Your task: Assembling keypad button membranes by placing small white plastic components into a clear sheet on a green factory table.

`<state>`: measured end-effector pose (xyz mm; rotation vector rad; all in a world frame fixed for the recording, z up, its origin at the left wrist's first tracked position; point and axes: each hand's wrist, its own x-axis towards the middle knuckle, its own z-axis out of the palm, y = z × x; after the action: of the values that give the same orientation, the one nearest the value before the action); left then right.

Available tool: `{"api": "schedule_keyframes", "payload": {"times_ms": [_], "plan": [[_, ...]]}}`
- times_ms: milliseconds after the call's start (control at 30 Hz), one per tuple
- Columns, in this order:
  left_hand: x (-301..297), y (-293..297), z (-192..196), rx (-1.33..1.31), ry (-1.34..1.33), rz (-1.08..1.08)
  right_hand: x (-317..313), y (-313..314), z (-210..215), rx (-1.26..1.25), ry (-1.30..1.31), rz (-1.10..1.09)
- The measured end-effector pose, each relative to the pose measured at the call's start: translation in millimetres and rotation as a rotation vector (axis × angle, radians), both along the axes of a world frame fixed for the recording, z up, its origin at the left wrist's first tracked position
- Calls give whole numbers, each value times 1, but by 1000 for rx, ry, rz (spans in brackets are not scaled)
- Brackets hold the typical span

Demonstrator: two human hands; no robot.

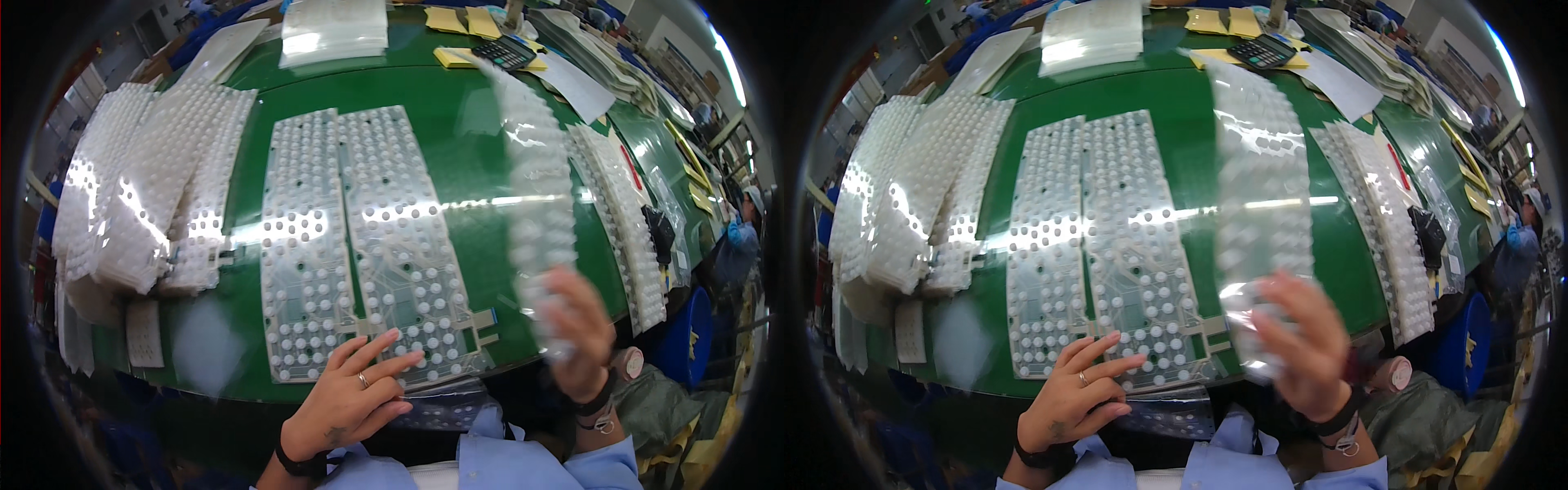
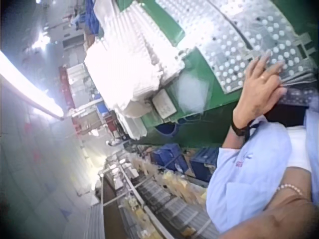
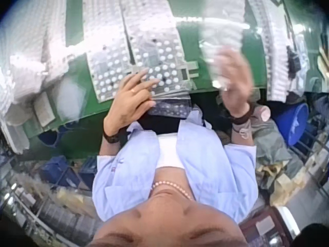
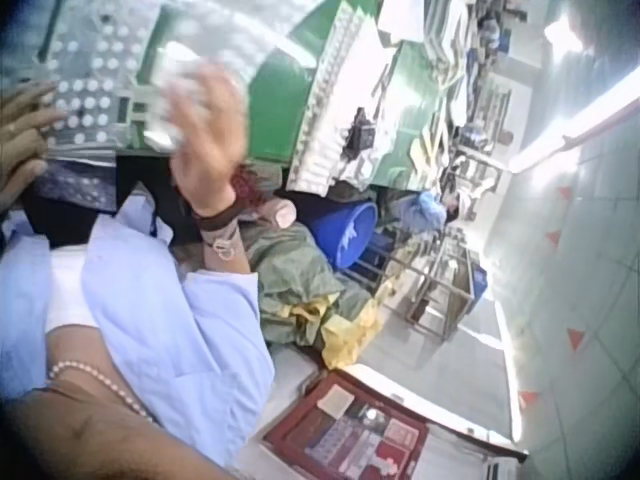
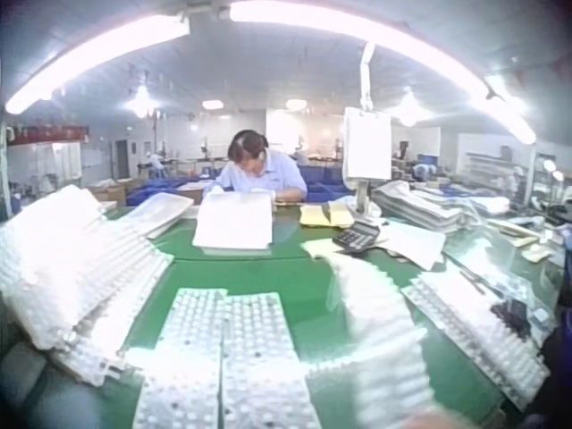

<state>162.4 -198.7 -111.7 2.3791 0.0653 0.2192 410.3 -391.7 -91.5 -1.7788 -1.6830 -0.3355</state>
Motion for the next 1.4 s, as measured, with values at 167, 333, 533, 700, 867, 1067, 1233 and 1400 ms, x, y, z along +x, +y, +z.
{"api": "schedule_keyframes", "payload": {"times_ms": [167,333,533,700,867,1067,1233,1400], "plan": [[0,10,-4,50,87,-10,-12,-15,-42,-406,64,26],[-3,20,-1,41,122,12,-7,-5,-25,-472,228,179],[11,-2,21,75,45,62,-25,-6,-5,-240,708,295],[24,-19,8,-48,-84,159,-46,-8,-14,-311,970,194],[38,-43,12,-163,-102,231,-50,-25,-19,-242,1102,25],[42,-46,6,-316,55,153,-48,-41,-23,-226,1048,67],[55,-49,6,-258,-34,105,-40,-52,-15,-125,941,-68],[70,-52,10,-207,14,48,-28,-64,-6,-134,832,-115]]}}
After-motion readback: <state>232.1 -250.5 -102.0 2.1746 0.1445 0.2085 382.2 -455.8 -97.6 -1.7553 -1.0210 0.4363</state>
